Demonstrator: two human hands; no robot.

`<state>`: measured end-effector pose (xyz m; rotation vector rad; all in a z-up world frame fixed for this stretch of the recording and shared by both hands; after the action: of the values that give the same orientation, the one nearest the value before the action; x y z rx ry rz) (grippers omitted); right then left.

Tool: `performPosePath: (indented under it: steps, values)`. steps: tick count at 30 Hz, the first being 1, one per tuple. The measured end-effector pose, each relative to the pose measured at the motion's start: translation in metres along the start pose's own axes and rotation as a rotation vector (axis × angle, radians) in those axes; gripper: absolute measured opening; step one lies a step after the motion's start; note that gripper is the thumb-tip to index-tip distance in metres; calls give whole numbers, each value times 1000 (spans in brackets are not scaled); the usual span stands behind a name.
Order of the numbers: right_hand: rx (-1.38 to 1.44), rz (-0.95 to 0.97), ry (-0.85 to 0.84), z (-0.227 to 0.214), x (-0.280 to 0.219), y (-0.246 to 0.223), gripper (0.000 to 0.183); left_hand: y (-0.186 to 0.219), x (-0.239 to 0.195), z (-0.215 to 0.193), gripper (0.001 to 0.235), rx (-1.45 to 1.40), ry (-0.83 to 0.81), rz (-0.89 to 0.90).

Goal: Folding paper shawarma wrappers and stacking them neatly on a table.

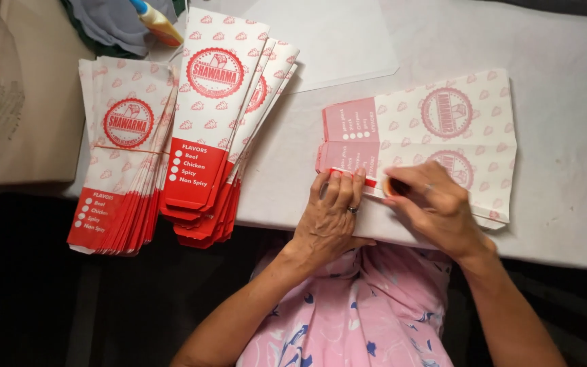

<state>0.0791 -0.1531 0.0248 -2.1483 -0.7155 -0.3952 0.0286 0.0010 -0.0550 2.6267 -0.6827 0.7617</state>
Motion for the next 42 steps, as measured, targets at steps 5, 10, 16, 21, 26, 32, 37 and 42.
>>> performPosePath:
  steps: [5,10,16,21,26,32,37,42]
  values:
    - [-37,10,29,13,-1,0,39,2,-2,6,135,-8,12,-4]
    - [-33,-51,131,44,12,-4,50,3,0,5,140,0,1,-14]
    - [-113,-126,106,21,-7,-9,66,3,6,-12,137,-81,41,-77]
    - [-491,-162,244,-5,-60,3,17,3,21,-26,84,-107,221,-163]
    - [-471,-158,297,-2,-72,17,13,42,36,-11,35,-205,430,-107]
    - [-455,-156,279,-4,-65,12,10,2,43,-32,11,-363,421,-66]
    - [-449,-150,266,-4,-65,5,11,-31,35,-53,18,-347,415,-182]
    - [-386,-135,335,-3,-76,26,14,-34,34,-34,14,-248,635,-211]
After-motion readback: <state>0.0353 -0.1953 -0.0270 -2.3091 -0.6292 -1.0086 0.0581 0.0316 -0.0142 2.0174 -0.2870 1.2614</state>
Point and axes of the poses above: each hand's wrist, its own x-axis towards the middle knuckle, its own z-axis out of the palm, y = z × x, the point moved 5 cm from there along x, towards the middle knuckle, and after that the axes turned 7 degrees about y, right-handed, at the moved point
